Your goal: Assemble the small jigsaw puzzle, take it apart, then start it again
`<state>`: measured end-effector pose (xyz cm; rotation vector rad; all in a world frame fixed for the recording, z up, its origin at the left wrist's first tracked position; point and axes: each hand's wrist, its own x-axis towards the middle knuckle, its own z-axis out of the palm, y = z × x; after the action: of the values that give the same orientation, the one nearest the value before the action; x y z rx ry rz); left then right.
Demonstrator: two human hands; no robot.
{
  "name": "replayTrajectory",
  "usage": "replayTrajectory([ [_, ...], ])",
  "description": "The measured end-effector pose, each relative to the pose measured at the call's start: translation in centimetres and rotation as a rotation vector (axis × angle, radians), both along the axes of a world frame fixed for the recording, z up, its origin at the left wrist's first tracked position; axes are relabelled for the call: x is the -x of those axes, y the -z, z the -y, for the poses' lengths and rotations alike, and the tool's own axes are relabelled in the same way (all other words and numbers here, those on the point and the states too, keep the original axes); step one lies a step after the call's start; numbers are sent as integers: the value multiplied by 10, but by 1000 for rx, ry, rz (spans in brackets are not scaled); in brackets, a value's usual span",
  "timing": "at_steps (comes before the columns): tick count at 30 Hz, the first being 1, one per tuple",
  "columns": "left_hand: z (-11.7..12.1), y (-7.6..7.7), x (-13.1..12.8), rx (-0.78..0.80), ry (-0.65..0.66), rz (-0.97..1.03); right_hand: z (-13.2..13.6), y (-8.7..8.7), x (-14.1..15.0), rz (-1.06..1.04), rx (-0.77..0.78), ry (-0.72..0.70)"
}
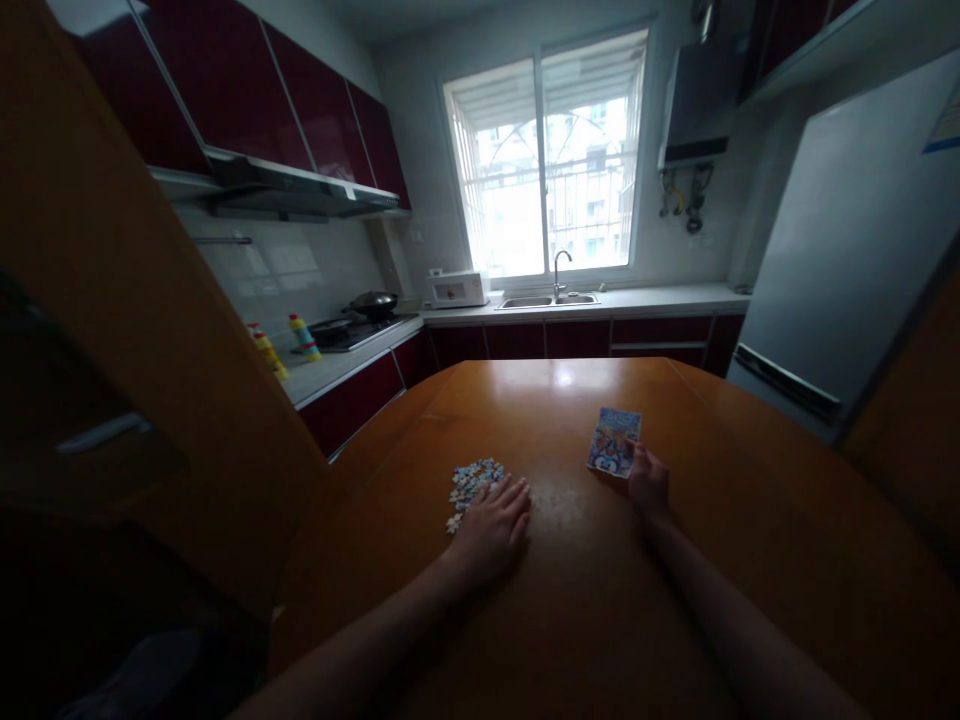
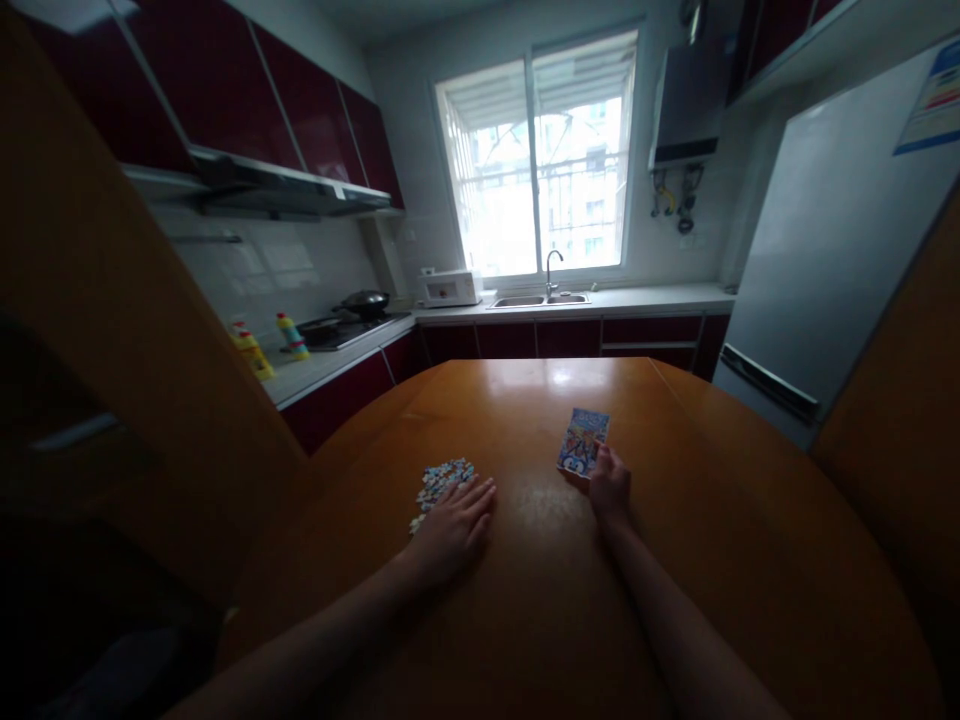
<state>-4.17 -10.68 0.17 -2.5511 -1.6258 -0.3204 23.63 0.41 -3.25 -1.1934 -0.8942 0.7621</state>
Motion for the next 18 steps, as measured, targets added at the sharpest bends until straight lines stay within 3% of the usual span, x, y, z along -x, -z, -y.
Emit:
replayTrajectory([
  [3, 0, 4, 2, 11, -7, -19, 0, 0, -1, 7, 5, -2],
  [7, -32, -1, 20, 42, -110, -56, -1, 2, -1, 4, 10, -10],
  [11, -56, -5, 36, 106, -123, -44, -1, 2, -1, -11, -3, -13],
  [18, -66, -4, 47, 85, -195, -13, 4, -5, 2, -29, 11, -7],
])
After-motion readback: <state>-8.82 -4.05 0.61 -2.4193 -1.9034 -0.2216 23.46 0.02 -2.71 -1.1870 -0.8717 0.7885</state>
